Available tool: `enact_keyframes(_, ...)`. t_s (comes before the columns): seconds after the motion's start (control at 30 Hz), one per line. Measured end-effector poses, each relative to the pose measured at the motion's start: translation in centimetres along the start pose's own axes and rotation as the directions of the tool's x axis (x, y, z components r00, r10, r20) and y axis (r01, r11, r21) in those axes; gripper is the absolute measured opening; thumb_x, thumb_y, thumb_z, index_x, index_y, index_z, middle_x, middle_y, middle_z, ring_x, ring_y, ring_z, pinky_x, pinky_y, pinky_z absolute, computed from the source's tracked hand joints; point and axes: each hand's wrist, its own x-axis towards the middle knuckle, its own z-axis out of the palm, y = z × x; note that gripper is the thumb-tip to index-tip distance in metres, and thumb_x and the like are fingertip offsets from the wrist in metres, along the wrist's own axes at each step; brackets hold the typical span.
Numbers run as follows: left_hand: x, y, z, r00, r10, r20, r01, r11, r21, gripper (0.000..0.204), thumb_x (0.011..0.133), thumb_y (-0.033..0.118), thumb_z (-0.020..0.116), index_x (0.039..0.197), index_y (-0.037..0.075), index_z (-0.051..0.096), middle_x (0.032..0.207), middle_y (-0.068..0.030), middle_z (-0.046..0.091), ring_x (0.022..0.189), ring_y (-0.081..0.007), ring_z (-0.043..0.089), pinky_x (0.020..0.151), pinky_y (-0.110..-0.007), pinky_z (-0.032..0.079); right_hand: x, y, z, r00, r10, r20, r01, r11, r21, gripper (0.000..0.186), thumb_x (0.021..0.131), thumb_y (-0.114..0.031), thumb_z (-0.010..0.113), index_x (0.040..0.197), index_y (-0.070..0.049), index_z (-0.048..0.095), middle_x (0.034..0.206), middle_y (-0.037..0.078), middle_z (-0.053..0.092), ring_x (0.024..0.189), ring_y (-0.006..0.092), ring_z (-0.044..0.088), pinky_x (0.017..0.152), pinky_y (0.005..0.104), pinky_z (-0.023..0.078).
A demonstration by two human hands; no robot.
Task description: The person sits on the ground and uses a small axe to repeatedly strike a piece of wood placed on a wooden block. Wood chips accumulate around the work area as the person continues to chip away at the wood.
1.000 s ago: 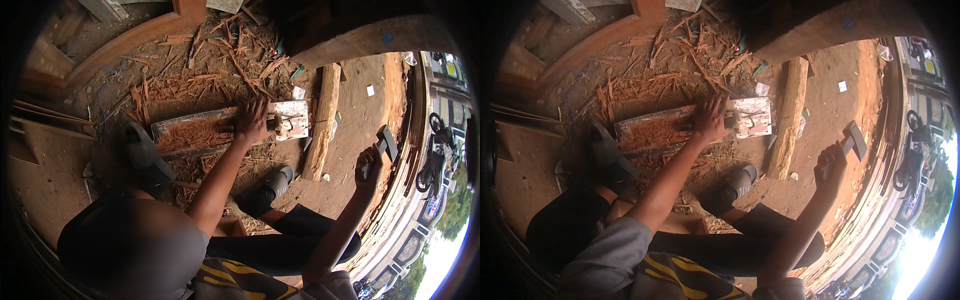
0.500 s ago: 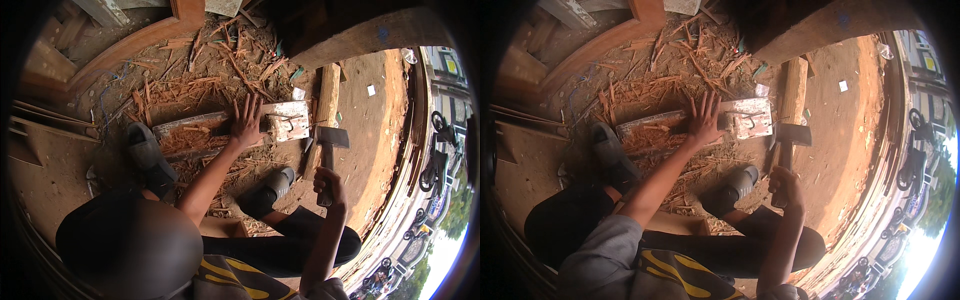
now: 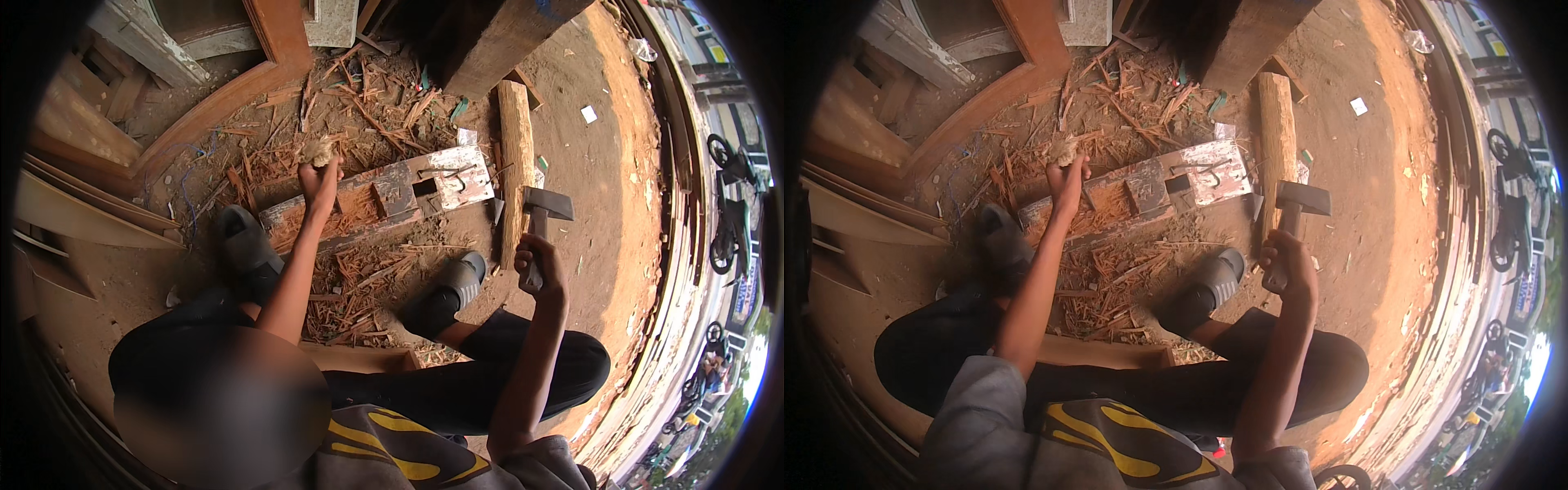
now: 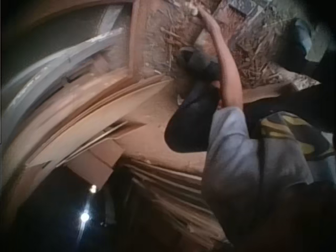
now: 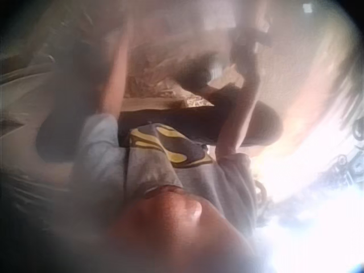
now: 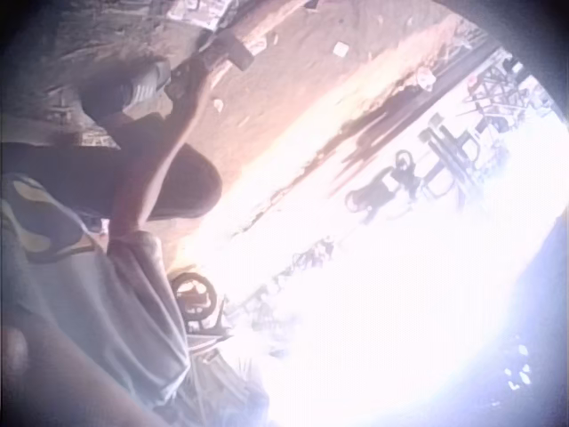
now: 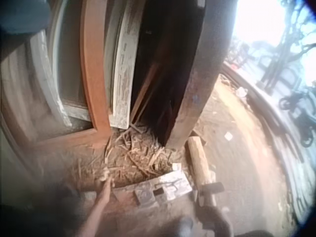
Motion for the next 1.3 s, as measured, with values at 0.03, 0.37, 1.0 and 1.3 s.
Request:
enact_keyframes(0.03, 0.4, 1.2, -1.6, 0.994, -0.077, -0.079, 0.081, 0.996, 0.041, 0.014, 0.085, 0.009, 0.057, 0.077, -0.003, 0.059, 0.065, -0.0057, 0.058, 0.049, -0.0122, 0.050, 0.047, -0.027, 0.041, 0.8, 1.2, 0.5, 0.996, 0.082, 0.030, -0.082, 0.997, 0.015, 0.009, 0.084, -0.009, 0.053, 0.089, -0.005, 0.046, 0.067, 0.001, 0.046, 0.052, 0.0080, 0.045, 0.043, 0.0215, 0.038)
enact_keyframes(0.37, -1.6, 9.1, -3.4, 0.984, -0.134, -0.116, 0.092, 0.945, -0.313, 0.025, 0.084, 0.023, 0.064, 0.074, 0.003, 0.053, 0.060, -0.0038, 0.052, 0.047, -0.0146, 0.052, 0.044, -0.028, 0.041, 3.5, 10.3, 3.1, 0.935, 0.321, 0.148, -0.252, 0.899, -0.357, 0.010, 0.084, -0.011, 0.053, 0.080, -0.004, 0.047, 0.061, 0.003, 0.049, 0.049, 0.0120, 0.048, 0.043, 0.0259, 0.043)
enact_keyframes(1.0, -3.8, -4.2, -4.4, 0.904, -0.207, 0.375, -0.317, 0.267, 0.910, 0.024, 0.077, 0.006, 0.061, 0.094, -0.010, 0.060, 0.123, -0.0284, 0.046, 0.096, -0.0404, 0.057, 0.078, -0.044, 0.050, 9.8, 13.7, -2.3, 0.455, 0.181, 0.872, 0.890, -0.114, -0.441, 0.045, 0.058, -0.016, 0.079, 0.098, -0.008, 0.061, 0.084, 0.006, 0.061, 0.074, 0.0193, 0.062, 0.064, 0.0314, 0.049)
enact_keyframes(1.3, -4.6, -2.4, -3.2, 0.892, -0.261, 0.368, -0.342, 0.140, 0.929, 0.025, 0.074, 0.010, 0.064, 0.094, -0.004, 0.061, 0.102, -0.0227, 0.058, 0.090, -0.0331, 0.060, 0.076, -0.041, 0.050, 10.9, 14.5, -0.4, 0.768, 0.330, 0.549, 0.608, -0.103, -0.788, 0.022, 0.069, -0.019, 0.063, 0.086, -0.006, 0.067, 0.083, 0.016, 0.065, 0.079, 0.0298, 0.063, 0.068, 0.0374, 0.051)
